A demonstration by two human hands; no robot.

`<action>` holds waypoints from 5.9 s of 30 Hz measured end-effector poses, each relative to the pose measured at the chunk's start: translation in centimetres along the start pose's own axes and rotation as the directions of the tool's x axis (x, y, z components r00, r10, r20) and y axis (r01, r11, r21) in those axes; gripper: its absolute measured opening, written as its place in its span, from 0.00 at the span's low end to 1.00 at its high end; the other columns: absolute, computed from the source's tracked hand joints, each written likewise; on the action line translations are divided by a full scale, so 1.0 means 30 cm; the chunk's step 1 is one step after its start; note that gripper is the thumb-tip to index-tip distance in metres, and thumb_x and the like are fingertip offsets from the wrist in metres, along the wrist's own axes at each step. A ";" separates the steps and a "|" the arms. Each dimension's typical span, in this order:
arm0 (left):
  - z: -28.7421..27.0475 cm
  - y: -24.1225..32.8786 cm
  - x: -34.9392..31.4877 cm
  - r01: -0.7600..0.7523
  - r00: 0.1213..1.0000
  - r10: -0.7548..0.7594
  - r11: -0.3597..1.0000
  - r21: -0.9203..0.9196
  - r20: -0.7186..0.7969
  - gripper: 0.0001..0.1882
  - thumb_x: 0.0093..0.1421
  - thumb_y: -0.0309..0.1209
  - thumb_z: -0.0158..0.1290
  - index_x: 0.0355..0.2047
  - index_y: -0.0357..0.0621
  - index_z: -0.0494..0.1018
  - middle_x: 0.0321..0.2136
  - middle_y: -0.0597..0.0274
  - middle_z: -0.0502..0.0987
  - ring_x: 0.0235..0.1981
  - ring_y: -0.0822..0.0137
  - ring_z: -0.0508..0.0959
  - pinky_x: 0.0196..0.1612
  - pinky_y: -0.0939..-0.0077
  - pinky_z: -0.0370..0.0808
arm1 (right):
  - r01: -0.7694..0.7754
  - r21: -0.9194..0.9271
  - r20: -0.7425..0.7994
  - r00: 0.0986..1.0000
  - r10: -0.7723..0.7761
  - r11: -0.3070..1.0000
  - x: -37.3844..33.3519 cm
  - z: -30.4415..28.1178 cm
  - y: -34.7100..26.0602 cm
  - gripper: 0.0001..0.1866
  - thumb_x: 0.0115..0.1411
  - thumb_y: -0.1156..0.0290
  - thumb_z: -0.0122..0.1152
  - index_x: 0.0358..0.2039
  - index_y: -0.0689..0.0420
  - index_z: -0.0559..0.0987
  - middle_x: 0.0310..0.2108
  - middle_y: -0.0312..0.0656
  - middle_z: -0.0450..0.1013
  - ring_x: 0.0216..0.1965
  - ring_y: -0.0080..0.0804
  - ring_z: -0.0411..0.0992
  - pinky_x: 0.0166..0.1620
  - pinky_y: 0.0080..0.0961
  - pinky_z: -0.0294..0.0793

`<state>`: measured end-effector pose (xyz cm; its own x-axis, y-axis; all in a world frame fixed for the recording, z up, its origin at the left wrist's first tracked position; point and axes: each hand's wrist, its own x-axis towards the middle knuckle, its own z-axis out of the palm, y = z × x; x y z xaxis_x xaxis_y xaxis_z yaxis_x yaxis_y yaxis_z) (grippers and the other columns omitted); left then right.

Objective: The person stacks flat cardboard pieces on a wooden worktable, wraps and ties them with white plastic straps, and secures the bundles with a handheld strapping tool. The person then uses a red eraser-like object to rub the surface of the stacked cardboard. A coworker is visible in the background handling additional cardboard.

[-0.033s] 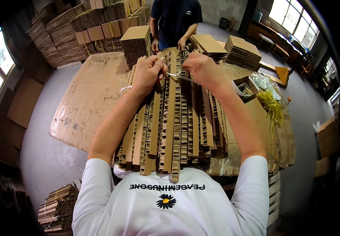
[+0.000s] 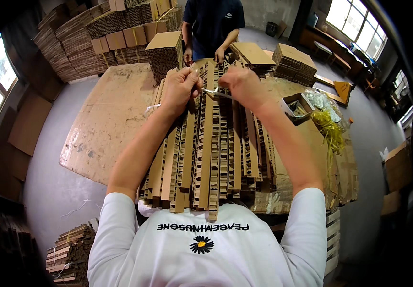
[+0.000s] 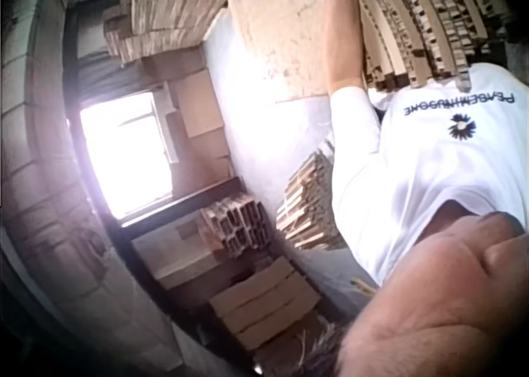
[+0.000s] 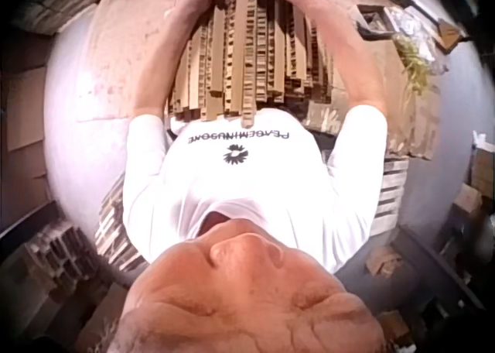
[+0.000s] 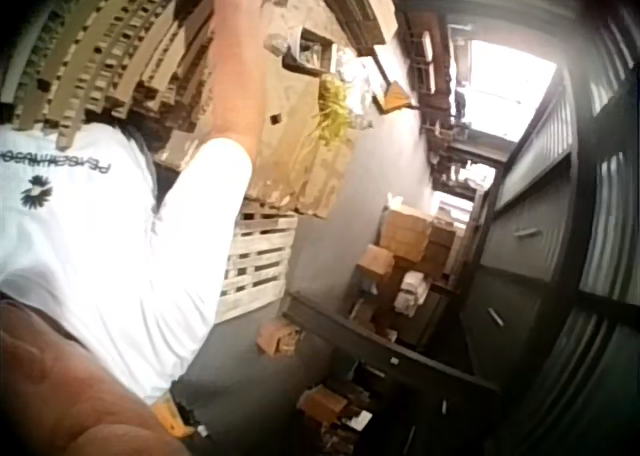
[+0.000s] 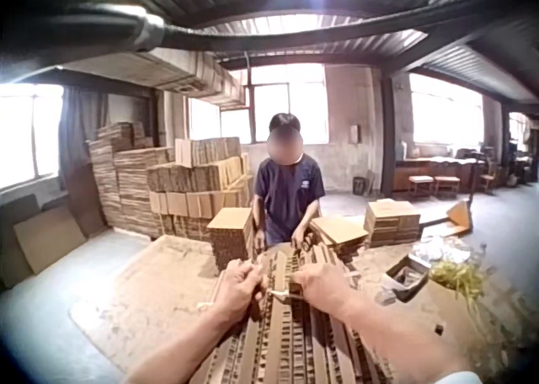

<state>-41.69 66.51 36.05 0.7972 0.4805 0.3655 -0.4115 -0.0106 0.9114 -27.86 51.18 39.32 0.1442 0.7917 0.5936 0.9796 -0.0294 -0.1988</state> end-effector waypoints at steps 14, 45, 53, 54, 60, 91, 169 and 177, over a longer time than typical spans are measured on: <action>0.009 -0.006 -0.002 -0.019 1.000 0.019 0.994 0.111 0.003 0.15 0.70 0.35 0.43 0.26 0.44 0.66 0.21 0.68 0.72 0.17 0.81 0.66 0.19 0.89 0.60 | -0.459 0.542 0.474 0.859 0.194 0.704 -0.017 -0.059 -0.047 0.12 0.57 0.71 0.62 0.39 0.62 0.73 0.28 0.37 0.71 0.31 0.24 0.68 0.37 0.22 0.69; -0.035 0.065 0.111 0.147 0.989 -0.148 0.963 -0.225 0.010 0.14 0.65 0.35 0.43 0.21 0.49 0.60 0.16 0.68 0.60 0.17 0.72 0.63 0.23 0.73 0.67 | -0.226 0.911 0.390 0.740 0.548 -0.344 -0.025 -0.110 0.106 0.20 0.67 0.63 0.42 0.17 0.50 0.58 0.13 0.31 0.49 0.15 0.24 0.47 0.21 0.25 0.51; -0.113 0.108 0.133 0.154 0.987 -0.163 0.959 -0.237 -0.018 0.20 0.66 0.36 0.39 0.15 0.52 0.55 0.13 0.72 0.53 0.14 0.73 0.54 0.20 0.76 0.57 | -0.213 0.961 0.276 0.799 0.535 -0.178 -0.046 -0.148 0.134 0.22 0.68 0.65 0.45 0.15 0.50 0.55 0.14 0.30 0.48 0.17 0.21 0.48 0.24 0.23 0.52; -0.107 0.037 0.089 0.104 0.949 -0.163 0.970 -0.221 -0.269 0.19 0.65 0.35 0.38 0.15 0.53 0.54 0.13 0.72 0.53 0.13 0.73 0.53 0.18 0.75 0.55 | -0.230 0.905 0.396 0.763 0.511 -0.358 -0.110 -0.072 0.167 0.22 0.67 0.65 0.45 0.15 0.50 0.55 0.13 0.30 0.49 0.17 0.22 0.48 0.23 0.24 0.52; -0.061 0.083 0.020 0.035 0.999 -0.037 0.996 0.079 0.028 0.20 0.69 0.39 0.43 0.18 0.47 0.61 0.15 0.70 0.65 0.12 0.80 0.61 0.16 0.85 0.59 | -0.144 0.936 0.309 0.776 0.550 -0.322 -0.037 -0.164 0.151 0.17 0.67 0.66 0.46 0.19 0.51 0.62 0.15 0.31 0.55 0.17 0.22 0.49 0.25 0.23 0.55; -0.060 0.018 -0.050 0.056 0.997 -0.058 0.997 -0.052 -0.046 0.13 0.68 0.35 0.48 0.25 0.50 0.63 0.18 0.77 0.57 0.16 0.84 0.52 0.18 0.87 0.49 | -0.667 0.685 0.514 0.159 0.843 -0.292 -1.007 0.291 0.594 0.43 0.58 0.30 0.43 0.63 0.49 0.64 0.59 0.43 0.65 0.35 0.29 0.66 0.38 0.25 0.68; -0.417 -0.341 -0.488 0.341 0.830 -0.500 0.806 -0.484 -0.248 0.10 0.67 0.38 0.50 0.33 0.45 0.73 0.20 0.75 0.69 0.20 0.81 0.67 0.22 0.85 0.63 | -0.369 -0.555 0.207 0.807 0.554 0.746 0.108 -0.101 0.189 0.49 0.62 0.34 0.35 0.63 0.72 0.54 0.65 0.63 0.50 0.67 0.54 0.49 0.67 0.39 0.50; -0.250 -0.311 -0.453 0.432 0.879 -0.455 0.887 -0.163 -0.145 0.14 0.67 0.35 0.49 0.25 0.41 0.70 0.17 0.72 0.66 0.16 0.79 0.62 0.18 0.81 0.61 | -0.615 -0.214 0.035 0.772 0.635 0.759 0.032 -0.360 0.203 0.45 0.62 0.36 0.44 0.65 0.63 0.57 0.63 0.56 0.59 0.65 0.45 0.58 0.64 0.32 0.54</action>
<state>-52.00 66.65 21.16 0.8236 0.5541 -0.1206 -0.0926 0.3412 0.9354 -20.24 45.18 47.09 0.7286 0.6137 0.3043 0.6847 -0.6398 -0.3490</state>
